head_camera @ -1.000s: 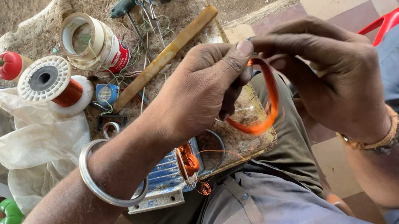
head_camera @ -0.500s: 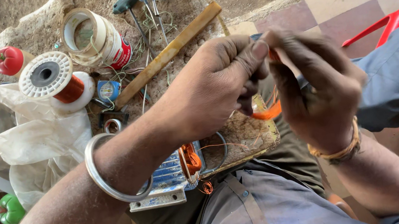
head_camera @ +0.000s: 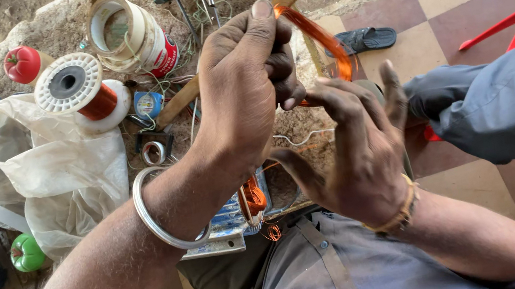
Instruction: The person sits at a cluttered workbench and winds orange enameled copper wire by hand into the slot of a blue motor stator housing, repeatedly looping and pressing the wire bundle to form a coil inside the housing.
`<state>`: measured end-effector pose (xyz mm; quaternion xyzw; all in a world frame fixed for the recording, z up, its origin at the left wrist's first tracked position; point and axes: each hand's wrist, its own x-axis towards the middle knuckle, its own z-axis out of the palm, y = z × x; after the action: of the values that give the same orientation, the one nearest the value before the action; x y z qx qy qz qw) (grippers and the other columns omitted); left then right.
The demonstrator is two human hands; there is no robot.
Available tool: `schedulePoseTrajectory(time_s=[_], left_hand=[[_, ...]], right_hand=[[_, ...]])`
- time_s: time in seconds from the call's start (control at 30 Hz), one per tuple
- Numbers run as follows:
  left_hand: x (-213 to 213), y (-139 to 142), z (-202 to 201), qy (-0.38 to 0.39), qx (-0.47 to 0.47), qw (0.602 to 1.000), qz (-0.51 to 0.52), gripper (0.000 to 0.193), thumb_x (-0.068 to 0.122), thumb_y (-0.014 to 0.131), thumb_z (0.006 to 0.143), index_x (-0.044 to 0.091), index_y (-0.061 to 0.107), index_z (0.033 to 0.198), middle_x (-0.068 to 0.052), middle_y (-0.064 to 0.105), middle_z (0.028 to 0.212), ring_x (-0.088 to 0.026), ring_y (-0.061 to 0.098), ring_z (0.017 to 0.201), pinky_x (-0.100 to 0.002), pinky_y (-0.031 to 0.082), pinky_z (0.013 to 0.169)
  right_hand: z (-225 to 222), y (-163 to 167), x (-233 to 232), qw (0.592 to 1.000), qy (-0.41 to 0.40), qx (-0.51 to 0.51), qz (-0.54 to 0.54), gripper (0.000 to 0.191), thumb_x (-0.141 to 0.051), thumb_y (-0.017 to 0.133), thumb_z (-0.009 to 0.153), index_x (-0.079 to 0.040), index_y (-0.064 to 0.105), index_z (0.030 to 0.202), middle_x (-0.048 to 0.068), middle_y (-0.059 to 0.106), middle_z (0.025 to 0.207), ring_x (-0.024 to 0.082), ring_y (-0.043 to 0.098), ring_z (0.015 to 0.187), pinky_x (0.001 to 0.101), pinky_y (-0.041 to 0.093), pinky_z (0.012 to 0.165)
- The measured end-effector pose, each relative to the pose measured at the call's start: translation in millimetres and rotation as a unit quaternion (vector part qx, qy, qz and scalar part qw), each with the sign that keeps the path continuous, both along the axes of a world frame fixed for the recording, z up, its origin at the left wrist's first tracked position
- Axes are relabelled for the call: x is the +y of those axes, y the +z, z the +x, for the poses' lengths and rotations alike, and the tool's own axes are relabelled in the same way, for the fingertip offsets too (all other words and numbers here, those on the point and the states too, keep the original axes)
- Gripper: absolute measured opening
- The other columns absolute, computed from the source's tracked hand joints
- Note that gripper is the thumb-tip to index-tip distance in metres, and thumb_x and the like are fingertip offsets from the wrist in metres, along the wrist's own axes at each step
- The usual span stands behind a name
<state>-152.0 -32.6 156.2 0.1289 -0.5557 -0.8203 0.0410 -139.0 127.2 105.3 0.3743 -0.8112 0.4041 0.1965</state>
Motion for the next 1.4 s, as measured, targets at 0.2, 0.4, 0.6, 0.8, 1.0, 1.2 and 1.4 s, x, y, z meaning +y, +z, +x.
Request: schedulePoseTrajectory(time_s=[0.2,0.4,0.6,0.8,1.0,1.2,1.4], left_hand=[[5.6,-3.0,18.2,0.003,0.067,0.996,0.052,0.035,0.032,0.047,0.114,0.003,0.055,0.096,0.002,0.042,0.068,-0.008,0.038,0.058,-0.026,0.035,0.055],[-1.3,-4.0,45.2,0.043,0.062,0.997,0.028,0.035,0.03,0.045,0.115,0.003,0.054,0.096,-0.002,0.046,0.072,-0.008,0.037,0.063,-0.025,0.033,0.058],[0.4,0.4,67.5,0.042,0.103,0.989,0.097,0.04,0.026,0.044,0.121,0.001,0.051,0.092,0.0,0.039,0.07,-0.012,0.038,0.065,-0.032,0.04,0.07],[12.1,1.0,86.9,0.169,0.071,0.983,0.019,0.033,0.024,0.042,0.117,0.003,0.049,0.092,-0.002,0.039,0.068,-0.011,0.035,0.061,-0.033,0.04,0.065],[16.3,-2.9,95.4,0.192,0.103,0.976,0.019,0.036,0.021,0.041,0.12,0.004,0.046,0.089,-0.002,0.038,0.069,-0.01,0.034,0.061,-0.032,0.037,0.063],[29.6,-11.0,104.4,0.224,0.106,0.964,-0.094,0.03,0.019,0.042,0.121,0.005,0.044,0.095,-0.002,0.04,0.072,-0.009,0.034,0.063,-0.029,0.037,0.065],[39.1,-19.6,108.0,0.244,0.038,0.956,-0.156,0.03,0.016,0.041,0.118,0.004,0.047,0.091,-0.002,0.046,0.076,-0.011,0.041,0.068,-0.03,0.042,0.064]], right_hand=[[8.4,-17.3,-15.8,0.993,0.017,-0.047,-0.104,0.07,-0.016,0.081,0.096,0.0,0.031,0.142,0.006,0.069,0.115,0.017,0.072,0.109,0.0556,0.013,0.131],[-2.0,-31.9,-14.3,0.994,0.036,-0.007,-0.102,0.06,0.0,0.078,0.099,-0.002,0.036,0.142,0.001,0.075,0.114,0.02,0.075,0.113,0.0501,0.022,0.128],[-13.6,-36.0,-13.1,0.992,0.082,0.05,-0.084,0.06,-0.004,0.086,0.093,-0.012,0.044,0.136,0.008,0.074,0.115,0.025,0.076,0.108,0.0499,0.039,0.124],[-1.4,-29.9,-8.8,0.975,0.044,0.076,-0.203,0.066,-0.025,0.085,0.089,-0.005,0.04,0.134,0.016,0.064,0.12,0.028,0.055,0.116,0.044,0.045,0.11],[16.9,-47.0,5.1,0.906,0.137,-0.303,-0.262,0.046,-0.006,0.077,0.092,0.001,0.051,0.13,0.009,0.063,0.112,0.012,0.062,0.106,0.0266,0.054,0.096],[-9.8,-71.8,29.6,0.746,0.256,-0.543,-0.287,0.015,0.002,0.074,0.096,0.006,0.07,0.11,0.007,0.066,0.102,0.008,0.058,0.089,0.0215,0.049,0.078],[-29.9,-84.2,26.8,0.549,0.276,-0.668,-0.42,0.012,-0.007,0.07,0.102,0.002,0.067,0.109,0.01,0.068,0.098,0.015,0.065,0.088,0.0284,0.055,0.078]])
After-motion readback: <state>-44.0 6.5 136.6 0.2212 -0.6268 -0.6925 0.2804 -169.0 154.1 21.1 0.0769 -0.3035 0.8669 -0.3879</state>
